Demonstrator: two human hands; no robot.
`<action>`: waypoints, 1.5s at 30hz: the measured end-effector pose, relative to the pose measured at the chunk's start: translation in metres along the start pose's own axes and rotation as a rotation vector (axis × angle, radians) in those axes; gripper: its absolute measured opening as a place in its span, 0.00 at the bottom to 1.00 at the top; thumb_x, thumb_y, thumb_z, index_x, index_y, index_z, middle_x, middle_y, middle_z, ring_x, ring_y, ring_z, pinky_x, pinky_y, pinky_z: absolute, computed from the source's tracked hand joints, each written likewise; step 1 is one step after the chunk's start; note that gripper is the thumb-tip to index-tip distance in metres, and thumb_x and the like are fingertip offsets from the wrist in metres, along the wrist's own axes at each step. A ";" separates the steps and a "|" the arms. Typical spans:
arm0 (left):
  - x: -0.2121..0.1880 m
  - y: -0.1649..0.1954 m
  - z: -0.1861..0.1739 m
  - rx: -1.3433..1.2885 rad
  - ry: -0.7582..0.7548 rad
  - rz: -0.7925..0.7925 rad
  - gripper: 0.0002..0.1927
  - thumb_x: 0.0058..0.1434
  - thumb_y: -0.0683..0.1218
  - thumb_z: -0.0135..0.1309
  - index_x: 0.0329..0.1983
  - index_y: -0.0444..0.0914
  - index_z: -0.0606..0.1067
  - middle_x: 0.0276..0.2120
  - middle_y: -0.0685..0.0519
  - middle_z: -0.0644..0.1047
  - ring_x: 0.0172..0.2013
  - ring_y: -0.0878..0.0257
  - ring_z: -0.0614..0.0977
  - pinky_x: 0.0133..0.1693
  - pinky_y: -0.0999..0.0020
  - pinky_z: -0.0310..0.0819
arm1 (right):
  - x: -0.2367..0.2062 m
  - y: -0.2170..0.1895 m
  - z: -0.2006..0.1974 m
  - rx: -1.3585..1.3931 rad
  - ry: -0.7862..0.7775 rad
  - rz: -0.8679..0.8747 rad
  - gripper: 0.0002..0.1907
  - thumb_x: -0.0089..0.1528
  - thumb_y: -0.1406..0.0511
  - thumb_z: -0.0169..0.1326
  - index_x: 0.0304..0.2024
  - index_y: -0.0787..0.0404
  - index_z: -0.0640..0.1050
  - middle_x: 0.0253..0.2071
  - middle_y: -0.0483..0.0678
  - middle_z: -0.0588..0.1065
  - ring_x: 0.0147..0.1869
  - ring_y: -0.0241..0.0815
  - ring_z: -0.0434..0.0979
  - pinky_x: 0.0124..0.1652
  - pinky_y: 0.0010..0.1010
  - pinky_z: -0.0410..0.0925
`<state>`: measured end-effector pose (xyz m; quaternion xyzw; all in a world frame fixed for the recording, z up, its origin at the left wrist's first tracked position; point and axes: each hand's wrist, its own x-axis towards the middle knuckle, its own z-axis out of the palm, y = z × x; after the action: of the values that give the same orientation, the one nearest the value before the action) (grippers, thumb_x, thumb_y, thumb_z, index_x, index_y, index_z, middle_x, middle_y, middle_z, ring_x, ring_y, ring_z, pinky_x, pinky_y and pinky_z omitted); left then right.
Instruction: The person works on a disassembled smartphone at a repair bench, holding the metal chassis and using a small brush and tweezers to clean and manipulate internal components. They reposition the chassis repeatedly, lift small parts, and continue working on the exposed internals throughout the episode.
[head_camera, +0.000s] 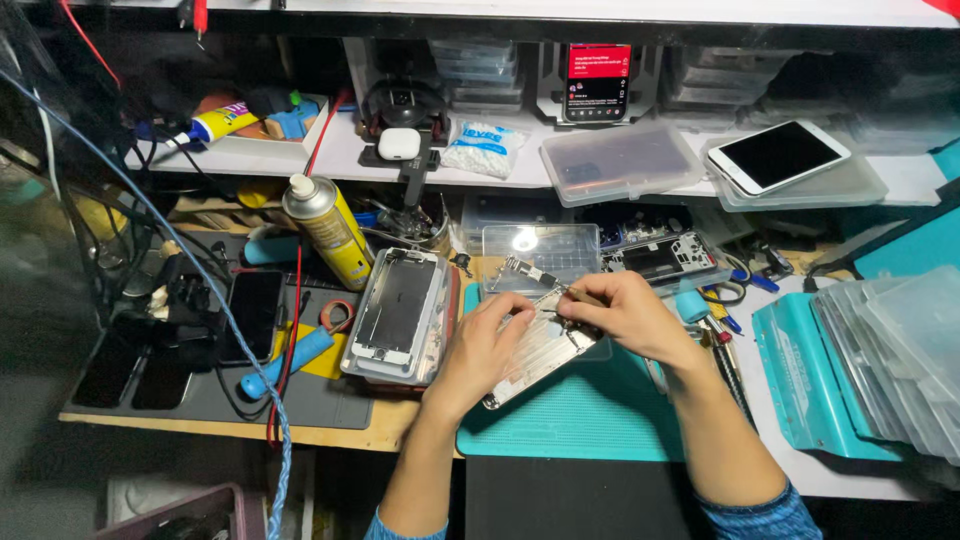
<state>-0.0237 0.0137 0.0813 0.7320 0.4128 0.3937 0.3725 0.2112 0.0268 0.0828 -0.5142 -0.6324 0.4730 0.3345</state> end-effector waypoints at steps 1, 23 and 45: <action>0.000 0.001 0.001 0.006 -0.006 -0.017 0.10 0.68 0.47 0.51 0.44 0.35 0.76 0.39 0.46 0.80 0.42 0.50 0.82 0.44 0.61 0.73 | -0.001 -0.001 0.000 -0.008 -0.004 0.000 0.08 0.61 0.65 0.60 0.33 0.66 0.83 0.21 0.40 0.72 0.26 0.27 0.65 0.26 0.24 0.60; 0.000 -0.003 0.012 0.088 0.063 0.065 0.07 0.67 0.44 0.52 0.40 0.34 0.76 0.36 0.44 0.79 0.38 0.46 0.81 0.39 0.58 0.73 | -0.004 -0.014 0.007 -0.138 0.075 -0.161 0.06 0.57 0.68 0.64 0.33 0.67 0.83 0.25 0.46 0.72 0.22 0.32 0.71 0.21 0.28 0.64; -0.002 -0.010 0.010 0.099 -0.059 -0.136 0.14 0.61 0.46 0.56 0.49 0.37 0.74 0.34 0.47 0.80 0.35 0.48 0.82 0.38 0.57 0.73 | -0.004 -0.011 0.000 -0.521 0.023 -0.435 0.08 0.53 0.68 0.62 0.35 0.61 0.83 0.29 0.49 0.74 0.32 0.48 0.76 0.33 0.35 0.69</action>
<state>-0.0188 0.0134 0.0684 0.7311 0.4692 0.3249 0.3740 0.2087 0.0228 0.0932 -0.4407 -0.8231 0.2072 0.2921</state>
